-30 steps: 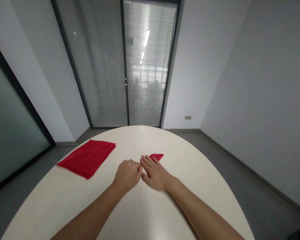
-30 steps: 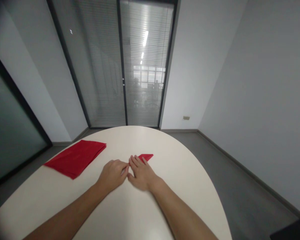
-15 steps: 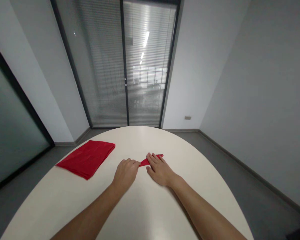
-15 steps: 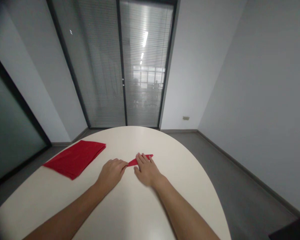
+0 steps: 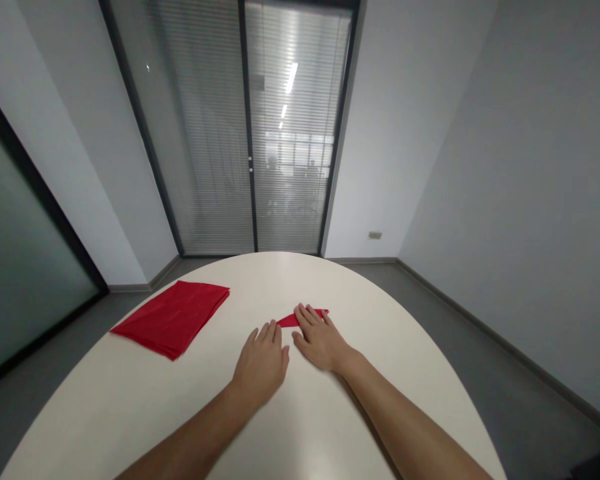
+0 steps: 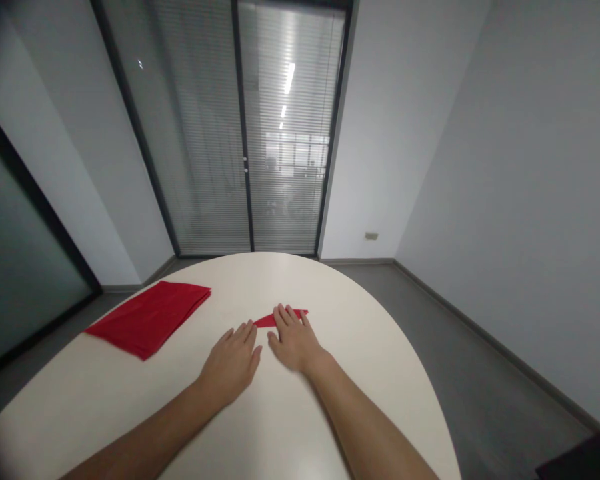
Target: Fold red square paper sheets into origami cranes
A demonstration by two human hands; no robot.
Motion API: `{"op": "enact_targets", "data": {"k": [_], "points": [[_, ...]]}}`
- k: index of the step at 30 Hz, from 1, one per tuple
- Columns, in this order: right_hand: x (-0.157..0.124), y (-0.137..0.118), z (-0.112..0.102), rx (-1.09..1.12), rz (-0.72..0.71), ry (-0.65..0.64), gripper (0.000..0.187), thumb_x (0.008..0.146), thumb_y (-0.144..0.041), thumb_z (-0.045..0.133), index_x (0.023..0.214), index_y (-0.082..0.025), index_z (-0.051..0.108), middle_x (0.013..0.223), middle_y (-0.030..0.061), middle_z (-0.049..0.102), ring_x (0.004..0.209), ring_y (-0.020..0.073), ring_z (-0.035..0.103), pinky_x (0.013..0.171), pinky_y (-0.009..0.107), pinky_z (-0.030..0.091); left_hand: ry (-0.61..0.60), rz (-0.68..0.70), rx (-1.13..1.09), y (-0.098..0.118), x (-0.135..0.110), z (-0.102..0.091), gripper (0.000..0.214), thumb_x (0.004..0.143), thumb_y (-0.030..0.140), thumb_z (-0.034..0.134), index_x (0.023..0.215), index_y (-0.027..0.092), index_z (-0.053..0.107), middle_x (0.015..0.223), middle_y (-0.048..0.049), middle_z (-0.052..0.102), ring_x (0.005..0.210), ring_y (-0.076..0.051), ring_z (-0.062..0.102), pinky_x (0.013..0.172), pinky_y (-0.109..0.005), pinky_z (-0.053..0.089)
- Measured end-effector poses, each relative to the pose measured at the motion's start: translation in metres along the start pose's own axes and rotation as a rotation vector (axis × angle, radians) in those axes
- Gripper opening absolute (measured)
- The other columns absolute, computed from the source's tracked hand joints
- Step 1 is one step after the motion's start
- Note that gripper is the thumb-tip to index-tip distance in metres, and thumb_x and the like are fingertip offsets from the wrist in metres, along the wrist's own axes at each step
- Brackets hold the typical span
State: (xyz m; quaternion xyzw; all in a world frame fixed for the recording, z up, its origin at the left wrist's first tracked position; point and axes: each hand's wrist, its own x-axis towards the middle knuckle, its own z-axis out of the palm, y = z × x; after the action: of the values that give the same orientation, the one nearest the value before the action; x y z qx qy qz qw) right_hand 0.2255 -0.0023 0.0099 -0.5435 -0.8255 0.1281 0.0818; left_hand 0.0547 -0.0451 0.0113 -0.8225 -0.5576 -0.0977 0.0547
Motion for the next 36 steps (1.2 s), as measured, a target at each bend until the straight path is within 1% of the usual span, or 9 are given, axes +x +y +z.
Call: {"op": "enact_targets", "data": {"k": [6,9,13,16,19,23,30,34,36], "points": [[-0.002,-0.003,-0.003,0.006,0.019,0.005,0.068,0.1,-0.044,0.031,0.158,-0.009,0.021,0.164,0.0128,0.017,0.153,0.0304,0.012,0.122,0.055,0.007,0.007,-0.118,0.003,0.0,-0.001,0.006,0.049,0.098,0.027,0.042,0.136,-0.002,0.054,0.143,-0.0278,0.052,0.133,-0.035,0.052,0.108,-0.05,0.041],[-0.001,-0.002,-0.002,0.008,0.012,0.026,0.067,0.1,-0.042,0.033,0.157,-0.009,0.022,0.163,0.0128,0.02,0.153,0.0316,0.014,0.122,0.057,0.009,0.057,-0.13,0.012,-0.002,-0.002,0.004,0.05,0.097,0.029,0.045,0.135,-0.002,0.055,0.141,-0.0287,0.053,0.132,-0.037,0.052,0.109,-0.052,0.039],[0.0,0.002,0.001,0.023,-0.065,0.04,0.063,0.099,-0.036,0.035,0.156,-0.012,0.027,0.162,0.0121,0.026,0.152,0.032,0.018,0.121,0.059,0.01,0.13,0.008,-0.056,-0.008,0.0,0.003,0.046,0.093,0.024,0.05,0.136,0.009,0.056,0.144,-0.0191,0.055,0.133,-0.032,0.051,0.11,-0.047,0.039],[0.0,0.005,0.002,0.036,-0.171,0.045,0.058,0.099,-0.031,0.035,0.154,-0.015,0.034,0.161,0.0101,0.031,0.15,0.0316,0.023,0.121,0.059,0.015,0.109,0.041,-0.105,-0.012,0.003,0.0,0.034,0.093,0.021,0.05,0.124,0.014,0.064,0.127,-0.0139,0.068,0.116,-0.027,0.063,0.1,-0.043,0.046],[0.0,0.007,0.003,0.045,-0.226,0.07,0.055,0.098,-0.027,0.036,0.152,-0.018,0.039,0.159,0.009,0.037,0.148,0.0324,0.029,0.119,0.061,0.021,0.079,0.02,-0.1,-0.016,0.006,-0.005,0.024,0.094,0.021,0.05,0.109,0.017,0.069,0.109,-0.0102,0.073,0.101,-0.026,0.067,0.087,-0.04,0.05],[0.001,0.007,0.003,0.058,-0.281,0.118,0.051,0.098,-0.024,0.039,0.148,-0.019,0.045,0.155,0.0094,0.044,0.145,0.0312,0.036,0.117,0.056,0.027,0.065,0.006,-0.07,-0.02,0.01,-0.01,0.019,0.095,0.02,0.05,0.097,0.019,0.07,0.097,-0.0072,0.074,0.094,-0.025,0.066,0.08,-0.037,0.05],[0.0,0.001,-0.001,0.06,-0.238,0.2,0.042,0.095,-0.024,0.046,0.136,-0.023,0.057,0.143,0.0074,0.058,0.133,0.0273,0.05,0.114,0.054,0.028,0.07,0.007,-0.059,-0.022,0.011,-0.007,0.023,0.097,0.017,0.047,0.095,0.019,0.069,0.096,-0.006,0.074,0.093,-0.023,0.065,0.079,-0.034,0.049],[-0.001,-0.003,-0.005,0.075,-0.22,0.242,0.037,0.094,-0.023,0.049,0.128,-0.024,0.062,0.135,0.0054,0.064,0.124,0.0244,0.055,0.114,0.048,0.028,0.089,0.003,-0.077,-0.023,0.011,-0.005,0.023,0.096,0.014,0.047,0.097,0.02,0.069,0.096,-0.0053,0.074,0.093,-0.023,0.065,0.08,-0.035,0.049],[0.0,-0.003,-0.005,0.093,-0.222,0.262,0.033,0.093,-0.021,0.051,0.124,-0.023,0.063,0.126,0.0059,0.069,0.117,0.0232,0.059,0.11,0.044,0.032,0.103,-0.003,-0.103,-0.024,0.011,-0.004,0.022,0.095,0.015,0.049,0.098,0.021,0.069,0.097,-0.0051,0.074,0.093,-0.023,0.065,0.08,-0.034,0.048]]}}
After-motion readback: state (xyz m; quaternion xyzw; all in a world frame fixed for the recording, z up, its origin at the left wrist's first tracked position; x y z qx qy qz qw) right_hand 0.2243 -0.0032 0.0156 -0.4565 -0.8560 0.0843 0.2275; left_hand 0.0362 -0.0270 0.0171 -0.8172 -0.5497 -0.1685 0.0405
